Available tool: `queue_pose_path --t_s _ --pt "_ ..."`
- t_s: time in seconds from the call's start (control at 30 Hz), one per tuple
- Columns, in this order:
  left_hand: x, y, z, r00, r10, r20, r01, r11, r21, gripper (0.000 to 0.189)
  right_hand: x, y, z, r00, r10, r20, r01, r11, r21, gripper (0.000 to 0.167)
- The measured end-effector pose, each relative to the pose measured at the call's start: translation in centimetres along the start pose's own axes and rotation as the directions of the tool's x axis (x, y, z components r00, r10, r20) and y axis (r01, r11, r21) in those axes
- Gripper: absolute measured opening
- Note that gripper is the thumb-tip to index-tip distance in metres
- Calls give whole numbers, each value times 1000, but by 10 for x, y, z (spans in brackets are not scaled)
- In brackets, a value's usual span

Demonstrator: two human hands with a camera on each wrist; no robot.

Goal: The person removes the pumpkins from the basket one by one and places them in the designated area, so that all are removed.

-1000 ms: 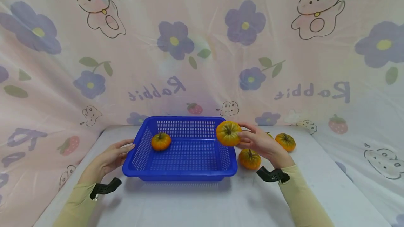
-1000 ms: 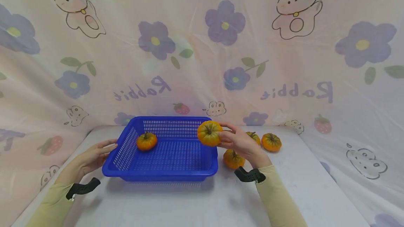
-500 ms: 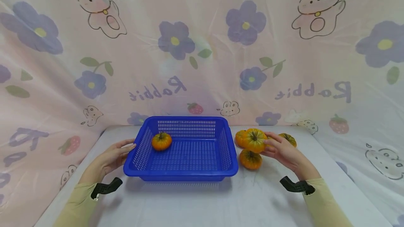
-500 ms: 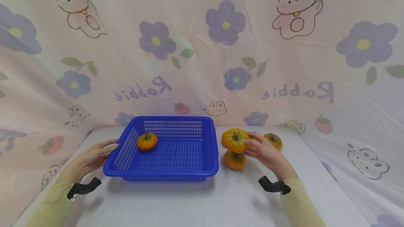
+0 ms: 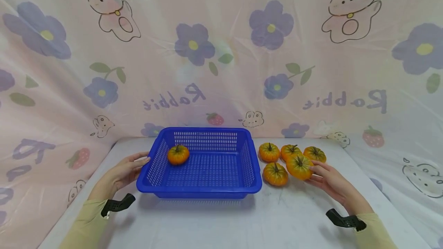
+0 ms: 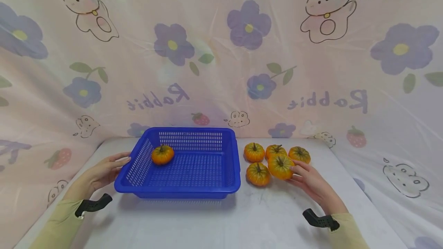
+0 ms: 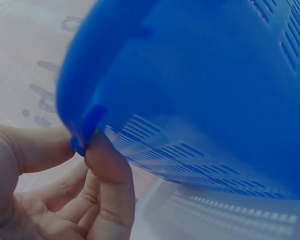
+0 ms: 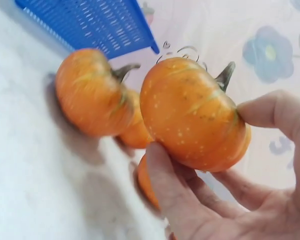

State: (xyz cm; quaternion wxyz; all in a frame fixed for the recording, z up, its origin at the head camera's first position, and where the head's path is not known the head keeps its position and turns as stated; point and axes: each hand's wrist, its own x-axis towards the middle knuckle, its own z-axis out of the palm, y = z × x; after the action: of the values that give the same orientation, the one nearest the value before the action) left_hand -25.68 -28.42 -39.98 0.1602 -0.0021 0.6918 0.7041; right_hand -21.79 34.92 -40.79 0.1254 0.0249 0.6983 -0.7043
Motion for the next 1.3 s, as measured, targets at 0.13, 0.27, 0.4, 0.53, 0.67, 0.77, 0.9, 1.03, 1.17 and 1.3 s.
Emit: queue_pose_path --t_s 0.13,0.27,0.4,0.53,0.67,0.77,0.9,1.03,1.17,1.3 --pt "0 2 1 1000 -2 0 2 1000 1 61 -3 7 -7 999 36 -22 -36 999 -18 70" --pt "0 2 1 1000 -13 -11 13 1000 5 64 -3 15 -11 999 41 -29 -42 999 -10 70" --pt "1 1 1 1000 -16 -20 16 1000 11 67 0 21 -14 999 46 -30 -45 999 8 72" --pt "2 -1 0 1000 -13 -14 13 1000 8 66 1 25 -17 996 75 -42 -75 997 9 75" --pt "2 -1 0 1000 -13 -8 13 1000 8 66 3 27 -18 994 92 -63 -92 996 10 76" --pt "2 -1 -1 1000 -12 -5 12 1000 14 65 4 29 -18 992 97 -81 -98 995 -2 77" --pt "2 1 -1 1000 -10 -4 10 1000 21 65 6 31 -18 989 104 -107 -107 994 -19 78" --pt "1 1 0 1000 -13 -3 13 1000 16 68 7 33 -18 987 108 -119 -111 994 -16 76" --pt "1 0 0 1000 -9 -2 9 1000 6 67 7 32 -17 986 111 -123 -114 993 -15 75" --pt "1 -1 0 1000 -2 -2 2 1000 8 66 7 29 -17 984 121 -132 -126 992 -32 76"
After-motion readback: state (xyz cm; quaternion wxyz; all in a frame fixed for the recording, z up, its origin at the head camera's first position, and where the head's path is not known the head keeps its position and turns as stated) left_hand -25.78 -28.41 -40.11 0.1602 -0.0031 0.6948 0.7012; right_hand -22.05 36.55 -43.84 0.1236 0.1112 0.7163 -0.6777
